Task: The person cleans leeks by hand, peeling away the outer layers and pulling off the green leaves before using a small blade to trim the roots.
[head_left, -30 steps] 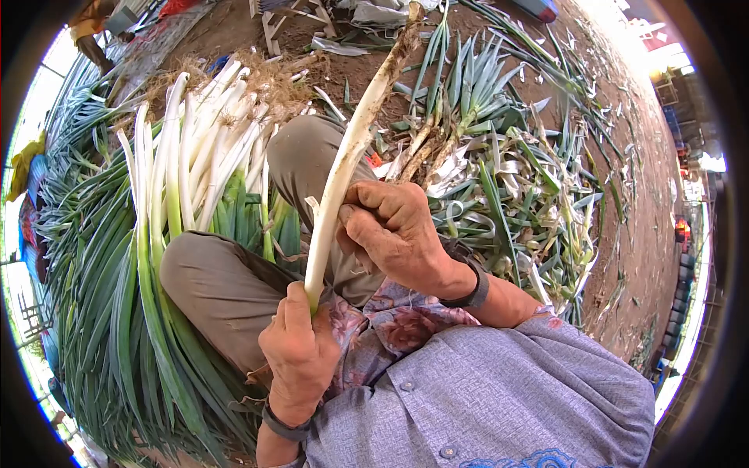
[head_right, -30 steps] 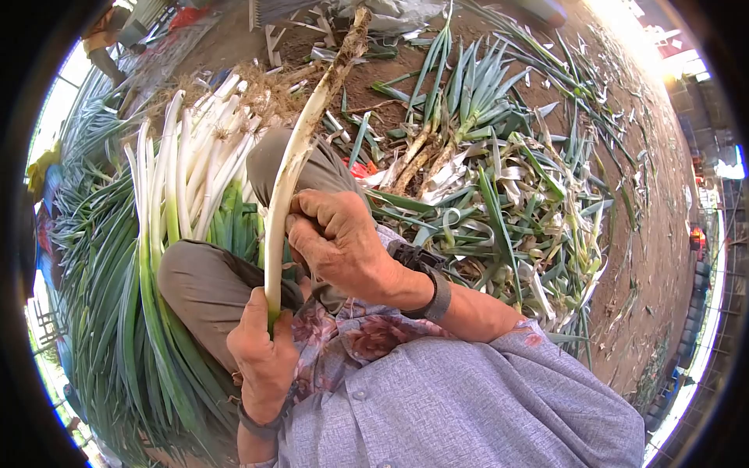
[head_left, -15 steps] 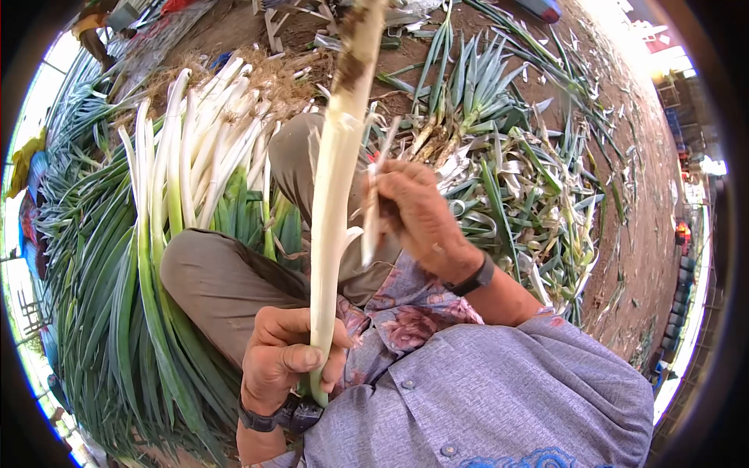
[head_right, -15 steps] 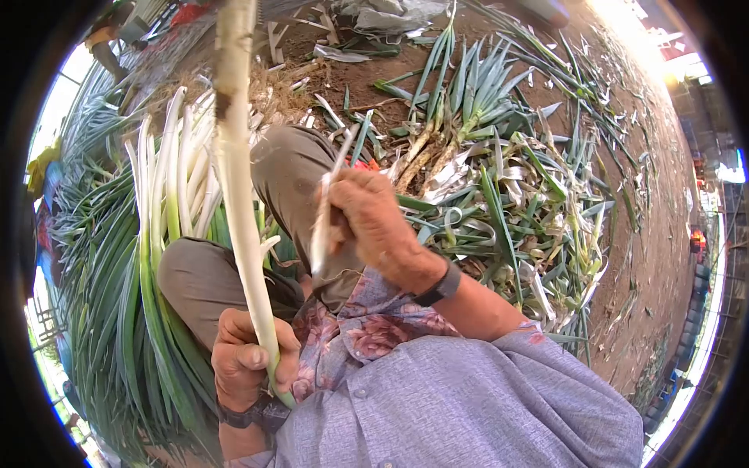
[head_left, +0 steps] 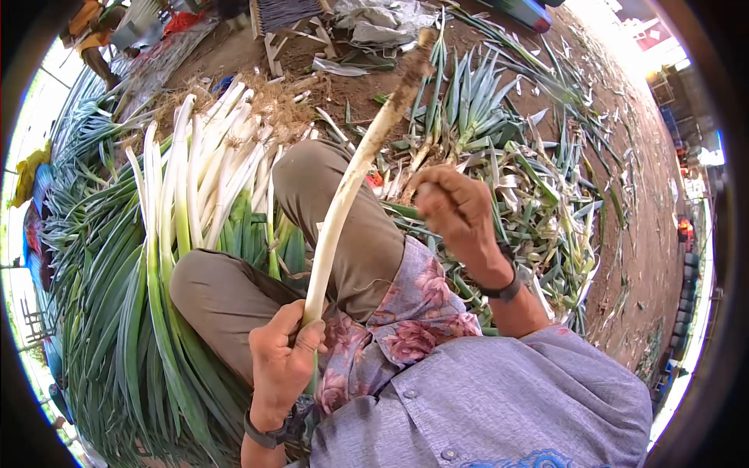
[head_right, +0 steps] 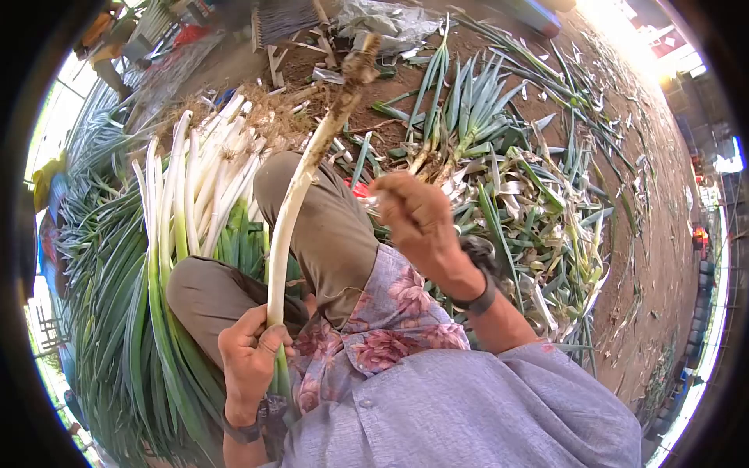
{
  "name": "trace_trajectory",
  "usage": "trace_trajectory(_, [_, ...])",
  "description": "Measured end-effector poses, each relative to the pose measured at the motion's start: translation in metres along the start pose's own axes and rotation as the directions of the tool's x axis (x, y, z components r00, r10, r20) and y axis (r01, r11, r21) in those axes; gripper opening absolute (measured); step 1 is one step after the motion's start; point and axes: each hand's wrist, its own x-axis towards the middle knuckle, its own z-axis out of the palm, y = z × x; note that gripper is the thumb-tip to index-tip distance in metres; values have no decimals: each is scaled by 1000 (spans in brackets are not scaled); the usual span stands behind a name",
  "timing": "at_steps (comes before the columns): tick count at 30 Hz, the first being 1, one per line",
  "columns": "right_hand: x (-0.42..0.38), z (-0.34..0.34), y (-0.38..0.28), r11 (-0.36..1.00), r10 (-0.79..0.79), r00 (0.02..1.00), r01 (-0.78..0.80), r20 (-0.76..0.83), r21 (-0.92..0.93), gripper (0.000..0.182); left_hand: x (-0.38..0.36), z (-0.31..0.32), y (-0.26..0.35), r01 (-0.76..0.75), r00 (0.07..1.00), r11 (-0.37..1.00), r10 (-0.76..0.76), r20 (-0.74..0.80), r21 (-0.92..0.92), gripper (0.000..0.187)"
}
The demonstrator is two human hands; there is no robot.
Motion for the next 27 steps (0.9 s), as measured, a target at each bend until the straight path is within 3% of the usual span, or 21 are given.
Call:
trace_trajectory(1, [-3,12,-19,975,96,990,-115,107,191,30,-3,2,2,-82,996,985,87,-29,153,21])
trace_trajectory(4, [-3,34,-37,883,76,989,-127,129,452,45,-13,1,6,-248,945,812,323,-52,528,20])
trace_trajectory(7, [-3,32,-38,934,74,982,-129,173,334,58,-21,5,2,-302,891,605,454,-7,737,19])
trace_trajectory(8, [-4,33,-43,950,107,981,-149,163,274,54,-24,8,1,-302,873,516,488,14,801,18])
trace_trajectory(9, [-3,36,-46,976,18,993,-44,118,214,48,-24,9,0,-286,843,407,538,26,868,16])
trace_trajectory(11, [-8,42,-46,917,123,987,-154,107,369,35,-23,12,3,-292,798,335,602,35,896,14])
trace_trajectory(12, [-8,41,-41,863,138,978,-195,154,467,33,-26,11,-2,-268,870,543,491,-41,796,14])
trace_trajectory(13, [-8,39,-39,826,179,969,-241,169,510,32,-27,3,4,-294,932,716,362,23,633,29])
trace_trajectory(15, [-5,37,-42,787,153,975,-220,163,576,33,-26,-13,0,-213,968,937,162,193,278,38])
trace_trajectory(18, [-2,29,-55,818,74,963,-207,260,536,34,-33,-29,20,37,942,960,-126,311,278,38])
trace_trajectory(22, [-2,38,-66,811,37,949,-212,314,545,37,-49,-39,24,106,950,949,-185,252,298,34])
trace_trajectory(25, [-4,44,-63,845,-47,968,-94,248,526,36,-53,-37,31,86,962,952,-156,223,293,31])
trace_trajectory(27, [-4,43,-61,910,-130,968,30,214,414,31,-54,-35,25,37,964,968,-100,246,249,30])
